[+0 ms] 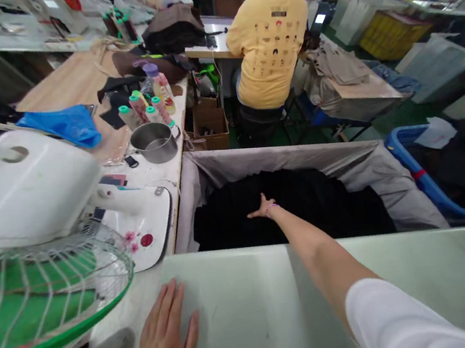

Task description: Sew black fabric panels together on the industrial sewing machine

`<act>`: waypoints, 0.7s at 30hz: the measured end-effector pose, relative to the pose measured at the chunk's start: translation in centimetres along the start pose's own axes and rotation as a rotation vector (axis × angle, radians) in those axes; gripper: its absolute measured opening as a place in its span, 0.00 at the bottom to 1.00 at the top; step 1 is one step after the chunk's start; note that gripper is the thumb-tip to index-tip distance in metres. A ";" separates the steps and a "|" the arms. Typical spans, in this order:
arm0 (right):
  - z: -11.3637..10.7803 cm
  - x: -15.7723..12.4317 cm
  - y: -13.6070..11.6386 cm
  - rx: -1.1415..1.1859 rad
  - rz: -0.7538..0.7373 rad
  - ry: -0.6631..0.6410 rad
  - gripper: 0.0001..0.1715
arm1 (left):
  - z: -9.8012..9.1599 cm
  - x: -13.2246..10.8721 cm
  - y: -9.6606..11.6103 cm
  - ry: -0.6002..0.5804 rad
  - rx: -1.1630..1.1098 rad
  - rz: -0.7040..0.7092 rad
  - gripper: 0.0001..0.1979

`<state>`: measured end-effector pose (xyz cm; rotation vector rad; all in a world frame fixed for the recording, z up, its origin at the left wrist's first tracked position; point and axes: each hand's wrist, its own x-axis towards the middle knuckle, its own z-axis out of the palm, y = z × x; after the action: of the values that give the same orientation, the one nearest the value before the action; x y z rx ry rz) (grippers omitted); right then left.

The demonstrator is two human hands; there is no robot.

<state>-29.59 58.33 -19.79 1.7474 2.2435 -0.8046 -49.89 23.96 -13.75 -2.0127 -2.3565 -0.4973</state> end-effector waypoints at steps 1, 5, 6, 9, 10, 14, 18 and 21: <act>0.4 1.0 -1.5 0.016 -0.024 -0.021 0.23 | 0.0 0.1 0.0 -0.003 -0.001 0.004 0.39; 1.2 3.5 -7.7 0.095 -0.204 0.020 0.24 | 0.0 0.4 -0.2 -0.017 -0.006 0.037 0.38; 1.2 3.8 -8.7 0.107 -0.232 0.060 0.24 | 0.1 0.4 -0.3 -0.013 -0.005 0.043 0.38; 0.5 4.2 -8.4 0.105 -0.222 0.193 0.24 | 0.4 0.4 -0.6 -0.008 -0.004 0.052 0.38; 0.2 4.4 -7.0 0.088 -0.191 0.225 0.24 | 0.5 0.4 -0.7 -0.011 -0.005 0.052 0.38; -0.2 5.1 1.9 -0.040 -0.058 0.200 0.22 | 0.8 0.3 -1.0 -0.019 -0.009 0.057 0.38; 1.8 5.5 8.7 -0.171 -0.112 0.034 0.22 | 1.0 0.2 -1.2 -0.032 -0.004 0.061 0.38; 3.5 5.9 11.4 -0.246 -0.204 -0.065 0.22 | 1.0 0.0 -1.4 -0.055 0.018 0.074 0.37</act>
<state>-21.19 63.30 -28.88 1.3823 2.3866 -0.5810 -51.04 24.01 -15.05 -2.1241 -2.2967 -0.4231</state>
